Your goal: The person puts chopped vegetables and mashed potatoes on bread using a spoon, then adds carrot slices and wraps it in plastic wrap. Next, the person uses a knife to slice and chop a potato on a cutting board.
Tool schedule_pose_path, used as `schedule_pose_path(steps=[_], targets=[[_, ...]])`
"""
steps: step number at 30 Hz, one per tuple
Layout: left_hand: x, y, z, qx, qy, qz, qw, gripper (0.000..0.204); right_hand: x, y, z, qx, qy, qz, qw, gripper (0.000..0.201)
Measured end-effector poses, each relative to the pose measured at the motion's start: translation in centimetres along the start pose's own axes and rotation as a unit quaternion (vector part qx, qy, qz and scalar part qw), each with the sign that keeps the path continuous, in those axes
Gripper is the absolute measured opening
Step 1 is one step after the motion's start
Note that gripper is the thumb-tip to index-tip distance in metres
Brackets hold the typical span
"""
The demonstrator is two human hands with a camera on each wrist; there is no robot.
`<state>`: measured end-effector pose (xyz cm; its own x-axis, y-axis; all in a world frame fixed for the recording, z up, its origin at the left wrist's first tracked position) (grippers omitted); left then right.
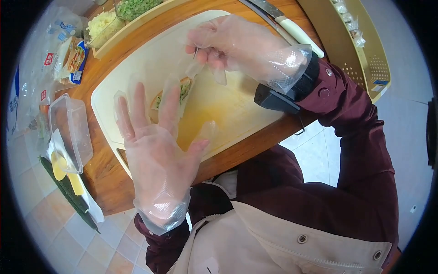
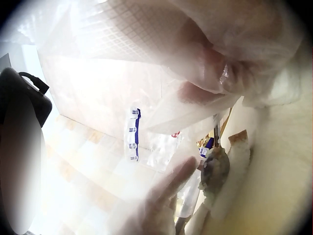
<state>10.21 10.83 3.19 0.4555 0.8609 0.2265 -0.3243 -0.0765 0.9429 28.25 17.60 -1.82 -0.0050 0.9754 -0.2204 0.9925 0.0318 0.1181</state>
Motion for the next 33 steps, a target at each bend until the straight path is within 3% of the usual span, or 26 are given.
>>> schedule_pose_path(steps=[10, 12, 21, 25, 33], targets=[[0.5, -1.1, 0.2, -0.005, -0.035, -0.042, 0.998, 0.08, 0.0, 0.1, -0.2, -0.038, 0.0, 0.02, 0.999, 0.031], [0.6, 0.1, 0.3, -0.012, -0.007, 0.017, 1.0, 0.076, 0.1, -0.1, -0.1, -0.02, 0.006, 0.007, 1.0, 0.03], [1.0, -0.8, 0.3, 0.001, -0.001, -0.01, 1.0, 0.08, 0.5, -0.1, 0.5, 0.011, -0.022, 0.023, 0.999, 0.031], [0.9, -0.3, 0.1, -0.015, 0.025, 0.018, 0.999, 0.078, 0.4, 0.0, 0.2, 0.0, -0.018, 0.03, 0.999, 0.032], [1.0, -0.6, 0.4, 0.002, -0.01, 0.001, 1.0, 0.078, 0.4, 0.0, 0.2, -0.024, -0.027, 0.011, 0.999, 0.034]])
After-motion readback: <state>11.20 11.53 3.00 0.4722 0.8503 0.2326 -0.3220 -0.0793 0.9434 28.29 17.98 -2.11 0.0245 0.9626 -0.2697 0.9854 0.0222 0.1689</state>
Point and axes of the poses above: each hand's wrist, its own x-axis towards the middle knuckle, its own y-axis out of the back of the hand, z = x × y, the point moved 8 cm from there along x, towards the middle knuckle, and after that the axes turned 10 degrees about z, right-handed, at the moved point
